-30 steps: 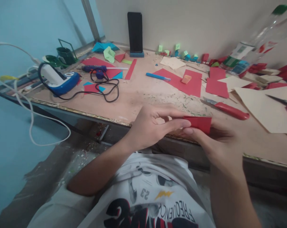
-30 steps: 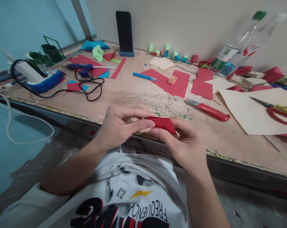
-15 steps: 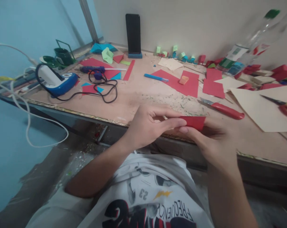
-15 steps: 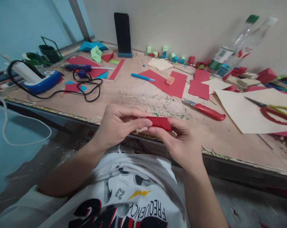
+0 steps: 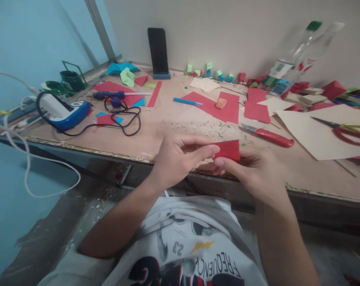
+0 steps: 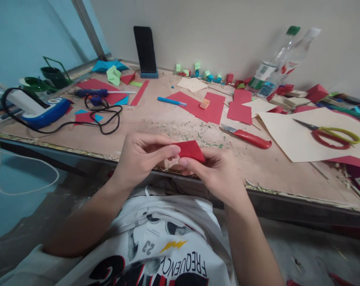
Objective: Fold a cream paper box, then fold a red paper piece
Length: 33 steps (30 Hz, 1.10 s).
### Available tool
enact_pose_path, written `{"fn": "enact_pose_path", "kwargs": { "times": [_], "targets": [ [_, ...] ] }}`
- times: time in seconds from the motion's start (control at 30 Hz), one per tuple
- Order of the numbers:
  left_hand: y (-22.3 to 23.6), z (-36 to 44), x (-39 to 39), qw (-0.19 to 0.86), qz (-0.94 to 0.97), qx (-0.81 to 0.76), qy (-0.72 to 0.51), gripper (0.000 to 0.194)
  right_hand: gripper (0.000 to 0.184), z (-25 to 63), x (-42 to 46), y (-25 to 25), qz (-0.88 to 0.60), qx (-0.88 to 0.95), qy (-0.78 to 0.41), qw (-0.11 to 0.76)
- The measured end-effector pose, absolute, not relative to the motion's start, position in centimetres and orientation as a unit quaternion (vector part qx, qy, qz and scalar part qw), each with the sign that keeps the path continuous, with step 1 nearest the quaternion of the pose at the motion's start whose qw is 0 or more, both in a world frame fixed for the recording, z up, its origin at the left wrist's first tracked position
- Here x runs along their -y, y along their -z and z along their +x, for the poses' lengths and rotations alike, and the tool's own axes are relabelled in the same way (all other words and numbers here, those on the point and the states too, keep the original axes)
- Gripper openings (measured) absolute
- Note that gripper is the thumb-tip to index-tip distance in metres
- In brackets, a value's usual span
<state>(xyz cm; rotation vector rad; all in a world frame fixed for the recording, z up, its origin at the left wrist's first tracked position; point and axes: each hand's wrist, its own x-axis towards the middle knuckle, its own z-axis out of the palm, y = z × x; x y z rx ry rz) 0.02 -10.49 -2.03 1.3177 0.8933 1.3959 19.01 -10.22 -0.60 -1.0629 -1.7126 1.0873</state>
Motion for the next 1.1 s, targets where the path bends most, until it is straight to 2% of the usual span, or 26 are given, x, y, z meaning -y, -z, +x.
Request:
{"fn": "enact_pose_path", "kwargs": {
  "times": [0.13,0.3,0.47,0.7,0.83,0.97,1.1],
  "targets": [
    [2.1,0.0,10.2,0.494,0.528,-0.381,-0.575,0.013,0.016,19.2,10.0,0.7,-0.422,0.67,-0.472,0.389],
    [2.4,0.2,10.2,0.447,0.53,-0.406,-0.596,0.016,0.023,19.0,9.9,0.5,-0.412,0.639,-0.526,0.381],
    [2.7,0.1,10.3,0.46,0.492,-0.424,-0.605,0.019,0.029,18.9,9.9,0.4,-0.426,0.622,-0.529,0.39],
    [2.0,-0.6,10.4,0.529,0.489,-0.435,-0.54,0.023,0.026,19.6,10.2,1.2,-0.444,0.546,-0.522,0.482],
    [1.7,-0.6,10.4,0.544,0.535,-0.409,-0.5,0.023,0.021,19.5,10.5,1.2,-0.435,0.54,-0.527,0.49],
    [1.6,-0.4,10.3,0.513,0.557,-0.426,-0.495,0.034,0.019,19.4,10.5,1.1,-0.435,0.537,-0.534,0.487],
    [1.7,-0.3,10.4,0.526,0.546,-0.419,-0.5,0.031,0.017,19.5,10.3,1.3,-0.433,0.541,-0.521,0.499]
  ]
}}
